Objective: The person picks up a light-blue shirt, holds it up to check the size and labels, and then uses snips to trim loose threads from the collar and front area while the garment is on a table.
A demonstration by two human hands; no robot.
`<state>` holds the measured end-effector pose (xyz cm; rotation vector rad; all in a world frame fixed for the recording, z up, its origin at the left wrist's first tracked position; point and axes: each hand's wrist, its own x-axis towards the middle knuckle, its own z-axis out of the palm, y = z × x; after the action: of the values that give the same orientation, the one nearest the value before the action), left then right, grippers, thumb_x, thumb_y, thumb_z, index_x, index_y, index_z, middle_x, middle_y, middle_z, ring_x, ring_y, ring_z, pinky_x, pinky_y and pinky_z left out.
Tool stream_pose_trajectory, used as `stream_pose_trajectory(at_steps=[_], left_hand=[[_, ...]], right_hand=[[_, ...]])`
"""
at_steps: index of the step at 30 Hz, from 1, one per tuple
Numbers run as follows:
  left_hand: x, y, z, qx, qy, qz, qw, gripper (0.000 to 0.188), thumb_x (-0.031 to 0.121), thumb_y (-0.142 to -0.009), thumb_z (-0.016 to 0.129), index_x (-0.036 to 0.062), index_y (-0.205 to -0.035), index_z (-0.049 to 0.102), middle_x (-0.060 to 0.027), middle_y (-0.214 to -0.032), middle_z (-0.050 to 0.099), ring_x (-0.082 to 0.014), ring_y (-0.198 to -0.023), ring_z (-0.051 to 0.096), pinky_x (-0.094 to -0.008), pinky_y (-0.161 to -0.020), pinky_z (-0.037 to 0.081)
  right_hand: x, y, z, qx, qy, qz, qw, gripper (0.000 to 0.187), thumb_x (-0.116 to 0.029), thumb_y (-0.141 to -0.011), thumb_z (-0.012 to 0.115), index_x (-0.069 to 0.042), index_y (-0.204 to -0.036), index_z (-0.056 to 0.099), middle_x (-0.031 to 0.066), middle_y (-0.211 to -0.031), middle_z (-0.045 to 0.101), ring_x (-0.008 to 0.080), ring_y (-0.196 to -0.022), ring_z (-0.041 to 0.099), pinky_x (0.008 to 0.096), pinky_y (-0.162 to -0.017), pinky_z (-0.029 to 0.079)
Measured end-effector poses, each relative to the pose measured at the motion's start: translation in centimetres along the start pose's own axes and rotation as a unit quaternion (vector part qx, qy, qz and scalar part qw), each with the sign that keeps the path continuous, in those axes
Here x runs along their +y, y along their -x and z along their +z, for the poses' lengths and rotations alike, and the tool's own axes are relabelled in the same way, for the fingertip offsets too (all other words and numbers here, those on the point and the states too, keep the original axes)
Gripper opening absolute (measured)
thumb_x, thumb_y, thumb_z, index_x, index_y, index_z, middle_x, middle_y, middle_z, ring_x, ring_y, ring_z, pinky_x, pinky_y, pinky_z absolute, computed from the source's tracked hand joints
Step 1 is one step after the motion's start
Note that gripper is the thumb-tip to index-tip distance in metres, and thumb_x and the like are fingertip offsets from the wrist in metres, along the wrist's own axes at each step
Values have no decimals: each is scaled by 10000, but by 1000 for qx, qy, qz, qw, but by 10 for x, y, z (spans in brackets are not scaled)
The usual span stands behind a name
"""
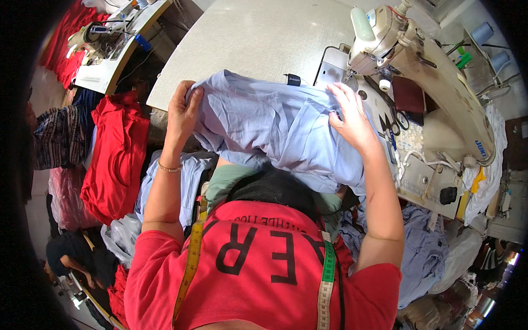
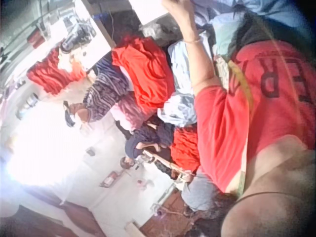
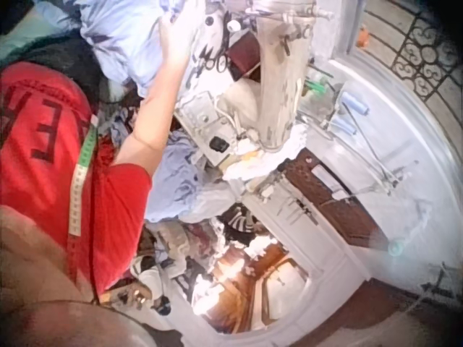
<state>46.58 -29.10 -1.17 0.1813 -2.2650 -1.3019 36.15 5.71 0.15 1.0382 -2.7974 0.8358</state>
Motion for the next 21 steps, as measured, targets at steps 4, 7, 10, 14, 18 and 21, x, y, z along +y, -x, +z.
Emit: stream_pose_trajectory(at_steps=[4,7,10,14,18,21], left_hand=[[35,-7,-18,7,-15,63,998,146,154,-917,604,15,-938,566,-62,-682,527,-112,-641,473,-264,-595,427],[54,-9,-41,2,-21,76,997,137,136,-902,611,11,-944,575,-73,-719,557,-113,-676,512,-266,-628,441],[74,-12,-63,-21,-53,139,989,120,96,-863,633,12,-928,576,-71,-724,563,-138,-670,534,-269,-627,448],[117,-6,-102,-123,-196,254,939,292,50,-709,719,34,-969,587,-107,-815,604,-195,-690,590,-311,-636,486],[144,-35,-161,-6,-299,340,891,506,-52,-616,667,56,-1106,610,-151,-998,646,-296,-936,633,-345,-807,506],[169,-49,-213,216,-197,295,910,370,6,-823,567,47,-1188,615,-88,-1122,656,-156,-965,632,-301,-871,479]], right_hand=[[-9,20,-4,42,116,65,990,502,-128,-783,632,-94,-1267,503,121,-1212,544,305,-1151,478,416,-995,359],[1,29,-3,48,166,79,982,381,-146,-773,645,-73,-1139,569,105,-1084,586,286,-1044,532,394,-937,370],[23,44,1,120,-2,72,990,283,-86,-826,600,-67,-1107,574,81,-1046,597,235,-970,568,333,-886,415],[-29,50,-65,275,-380,105,877,210,-42,-914,506,-90,-1107,574,7,-1036,569,137,-964,520,275,-875,410],[-85,66,-200,453,74,-58,886,299,-174,-971,454,-90,-1243,544,50,-1080,589,147,-998,551,294,-922,426],[-113,69,-254,520,109,-166,830,311,-200,-960,481,-88,-1247,524,59,-1093,577,158,-997,554,310,-920,437]])
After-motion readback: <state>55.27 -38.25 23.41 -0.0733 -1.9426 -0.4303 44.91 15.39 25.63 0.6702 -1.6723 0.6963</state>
